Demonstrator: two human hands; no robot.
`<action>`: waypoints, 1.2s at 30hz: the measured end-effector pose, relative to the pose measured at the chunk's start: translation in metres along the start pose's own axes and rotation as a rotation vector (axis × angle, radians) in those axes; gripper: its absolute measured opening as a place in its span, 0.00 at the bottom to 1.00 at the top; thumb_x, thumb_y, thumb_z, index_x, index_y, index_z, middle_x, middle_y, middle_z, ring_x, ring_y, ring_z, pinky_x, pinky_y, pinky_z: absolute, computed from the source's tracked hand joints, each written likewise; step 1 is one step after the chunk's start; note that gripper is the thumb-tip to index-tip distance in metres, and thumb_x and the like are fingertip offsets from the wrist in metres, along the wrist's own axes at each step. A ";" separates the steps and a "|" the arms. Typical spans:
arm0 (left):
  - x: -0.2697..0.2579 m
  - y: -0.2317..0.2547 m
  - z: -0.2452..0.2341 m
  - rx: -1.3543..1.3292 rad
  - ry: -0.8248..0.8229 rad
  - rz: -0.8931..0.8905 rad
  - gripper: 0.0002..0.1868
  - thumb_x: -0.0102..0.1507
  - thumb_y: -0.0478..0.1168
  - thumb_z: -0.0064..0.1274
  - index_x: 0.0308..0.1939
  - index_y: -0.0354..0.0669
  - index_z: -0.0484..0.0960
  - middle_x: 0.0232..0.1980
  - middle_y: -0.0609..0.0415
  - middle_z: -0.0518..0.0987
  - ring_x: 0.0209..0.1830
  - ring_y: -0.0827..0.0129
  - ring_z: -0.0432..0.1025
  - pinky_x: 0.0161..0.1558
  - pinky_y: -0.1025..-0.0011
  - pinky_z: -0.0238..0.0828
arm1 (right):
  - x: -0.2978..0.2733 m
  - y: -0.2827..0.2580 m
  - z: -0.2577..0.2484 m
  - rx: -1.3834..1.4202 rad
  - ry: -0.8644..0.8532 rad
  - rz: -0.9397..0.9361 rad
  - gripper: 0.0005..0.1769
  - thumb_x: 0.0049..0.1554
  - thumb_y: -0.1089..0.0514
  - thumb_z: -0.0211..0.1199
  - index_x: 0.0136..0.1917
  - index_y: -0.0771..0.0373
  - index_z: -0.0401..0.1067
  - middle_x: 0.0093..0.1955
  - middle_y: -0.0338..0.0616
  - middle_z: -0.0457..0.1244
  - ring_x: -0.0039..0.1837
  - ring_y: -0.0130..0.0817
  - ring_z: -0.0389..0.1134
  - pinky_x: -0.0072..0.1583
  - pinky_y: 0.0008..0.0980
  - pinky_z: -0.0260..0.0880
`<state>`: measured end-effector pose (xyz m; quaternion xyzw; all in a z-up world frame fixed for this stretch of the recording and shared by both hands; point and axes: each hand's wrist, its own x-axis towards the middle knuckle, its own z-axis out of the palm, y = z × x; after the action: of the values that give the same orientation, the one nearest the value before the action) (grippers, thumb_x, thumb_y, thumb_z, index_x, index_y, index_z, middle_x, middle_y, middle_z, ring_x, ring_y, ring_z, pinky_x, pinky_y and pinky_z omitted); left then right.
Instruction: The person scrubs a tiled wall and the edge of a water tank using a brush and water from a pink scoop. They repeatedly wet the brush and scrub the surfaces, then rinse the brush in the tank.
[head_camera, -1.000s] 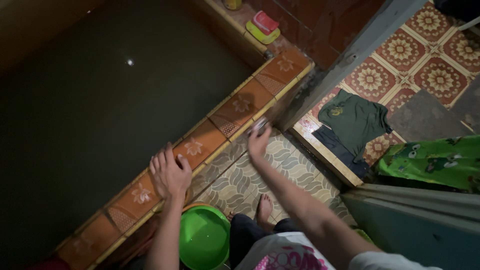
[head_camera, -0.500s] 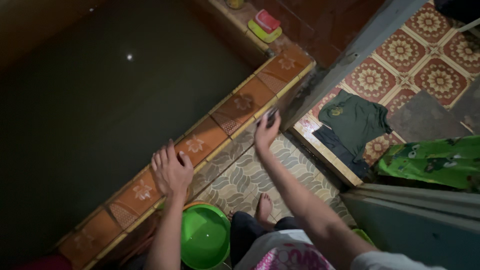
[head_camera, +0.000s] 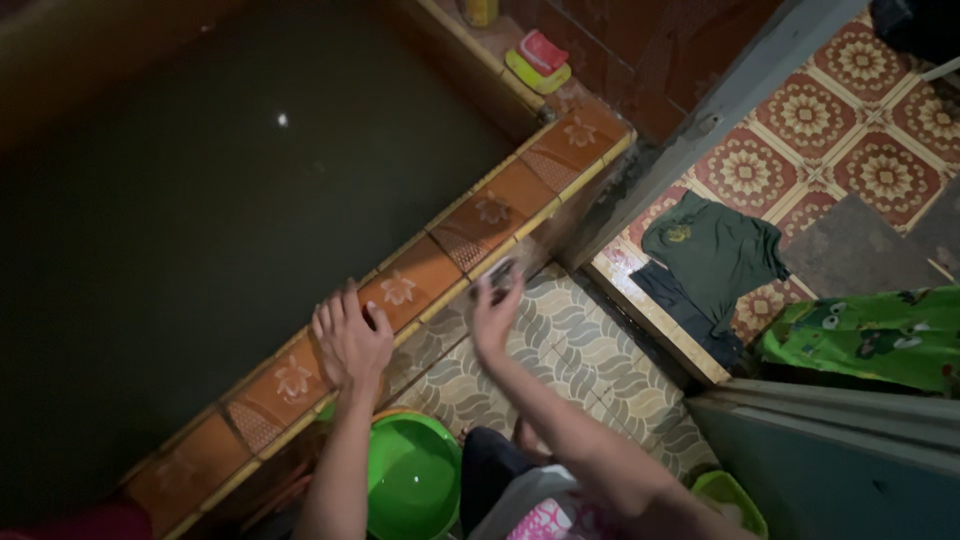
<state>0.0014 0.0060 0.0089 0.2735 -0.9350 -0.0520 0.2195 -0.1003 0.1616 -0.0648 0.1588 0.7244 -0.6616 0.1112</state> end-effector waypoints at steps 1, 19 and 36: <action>0.002 -0.001 0.001 -0.001 0.011 0.007 0.24 0.67 0.43 0.45 0.65 0.35 0.75 0.61 0.38 0.77 0.63 0.44 0.69 0.71 0.49 0.57 | 0.027 0.004 -0.005 0.007 0.054 -0.088 0.37 0.66 0.53 0.60 0.82 0.60 0.48 0.56 0.59 0.68 0.53 0.41 0.71 0.53 0.36 0.74; -0.002 -0.004 0.004 0.009 -0.017 -0.010 0.25 0.66 0.44 0.45 0.65 0.37 0.75 0.62 0.40 0.77 0.64 0.47 0.69 0.73 0.50 0.55 | 0.000 0.038 0.010 -0.030 0.046 -0.078 0.39 0.60 0.50 0.62 0.79 0.57 0.50 0.49 0.56 0.68 0.50 0.43 0.71 0.53 0.41 0.72; -0.006 -0.009 0.015 -0.052 0.042 -0.030 0.24 0.66 0.44 0.45 0.64 0.36 0.76 0.61 0.40 0.77 0.64 0.45 0.67 0.73 0.49 0.54 | 0.058 0.075 0.008 -0.080 0.149 -0.321 0.32 0.60 0.53 0.65 0.73 0.64 0.58 0.61 0.59 0.66 0.60 0.46 0.70 0.63 0.42 0.68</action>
<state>0.0033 0.0009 -0.0087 0.2825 -0.9244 -0.0737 0.2456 -0.1259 0.1644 -0.1568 0.0851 0.7725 -0.6278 -0.0438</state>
